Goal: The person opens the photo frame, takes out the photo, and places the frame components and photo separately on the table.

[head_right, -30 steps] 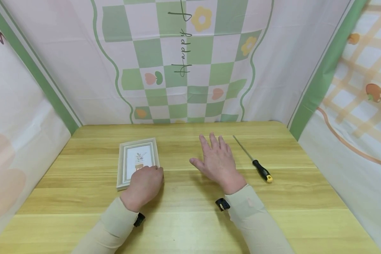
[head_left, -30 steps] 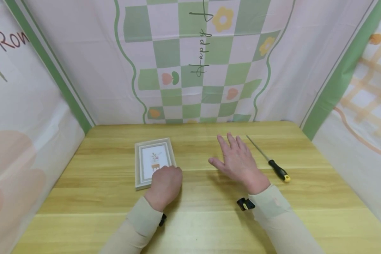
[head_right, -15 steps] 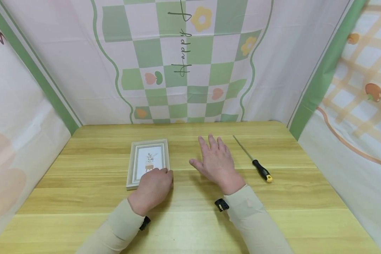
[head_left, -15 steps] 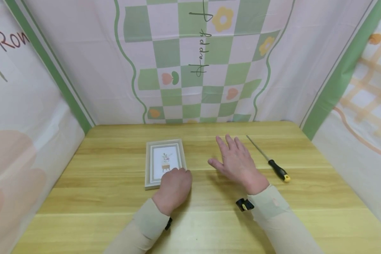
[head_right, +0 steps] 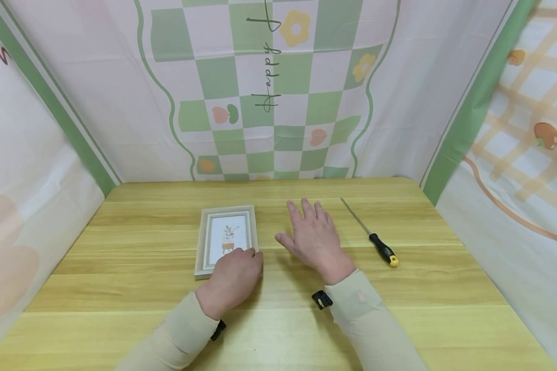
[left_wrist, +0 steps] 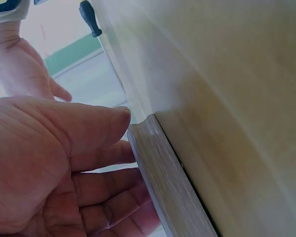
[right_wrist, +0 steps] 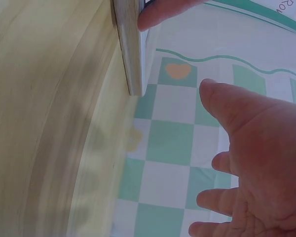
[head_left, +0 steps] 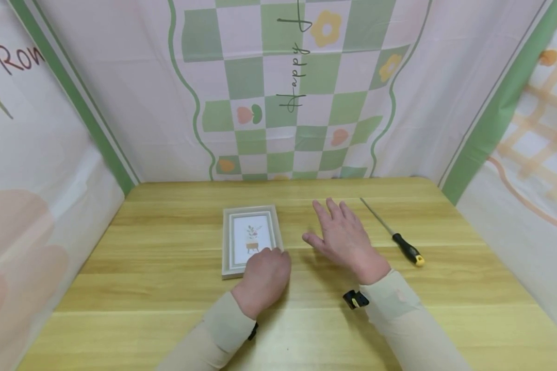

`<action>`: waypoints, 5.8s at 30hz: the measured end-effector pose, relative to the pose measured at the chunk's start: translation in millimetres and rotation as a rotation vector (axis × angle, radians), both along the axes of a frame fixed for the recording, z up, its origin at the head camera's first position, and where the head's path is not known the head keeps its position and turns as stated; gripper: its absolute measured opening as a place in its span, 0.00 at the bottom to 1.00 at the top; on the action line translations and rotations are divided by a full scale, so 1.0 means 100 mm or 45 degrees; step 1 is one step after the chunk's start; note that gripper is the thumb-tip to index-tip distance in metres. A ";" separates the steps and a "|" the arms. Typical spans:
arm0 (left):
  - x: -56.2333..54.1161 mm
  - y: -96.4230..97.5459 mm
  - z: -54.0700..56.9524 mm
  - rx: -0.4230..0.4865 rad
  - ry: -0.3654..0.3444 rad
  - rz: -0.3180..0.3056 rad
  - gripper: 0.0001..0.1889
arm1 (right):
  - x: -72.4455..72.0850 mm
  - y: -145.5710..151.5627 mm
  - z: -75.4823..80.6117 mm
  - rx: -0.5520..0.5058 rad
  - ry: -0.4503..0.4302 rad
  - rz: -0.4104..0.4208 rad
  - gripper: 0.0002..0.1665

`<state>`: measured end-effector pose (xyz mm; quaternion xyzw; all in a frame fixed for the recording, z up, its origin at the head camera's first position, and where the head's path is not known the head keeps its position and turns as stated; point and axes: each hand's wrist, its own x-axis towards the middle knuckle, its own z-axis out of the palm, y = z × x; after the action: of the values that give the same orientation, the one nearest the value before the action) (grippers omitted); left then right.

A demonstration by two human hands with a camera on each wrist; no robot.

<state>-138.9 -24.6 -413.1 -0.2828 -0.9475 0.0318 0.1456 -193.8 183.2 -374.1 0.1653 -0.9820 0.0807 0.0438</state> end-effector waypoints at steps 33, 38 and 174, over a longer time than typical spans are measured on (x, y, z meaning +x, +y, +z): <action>0.13 0.30 -0.03 -0.136 0.206 -0.142 0.04 | 0.00 -0.12 -0.19 0.134 0.019 0.078 0.36; 0.15 0.31 -0.02 -0.157 0.194 -0.159 0.04 | 0.02 -0.15 -0.22 0.150 -0.020 0.082 0.33; -0.25 -0.05 0.06 0.228 -0.316 0.109 0.37 | -0.05 0.05 -0.11 0.067 -0.442 -0.299 0.20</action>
<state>-163.6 -30.0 -406.6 -0.2297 -0.9685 -0.0818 0.0507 -199.1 188.4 -385.4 0.0346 -0.9891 0.0767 -0.1213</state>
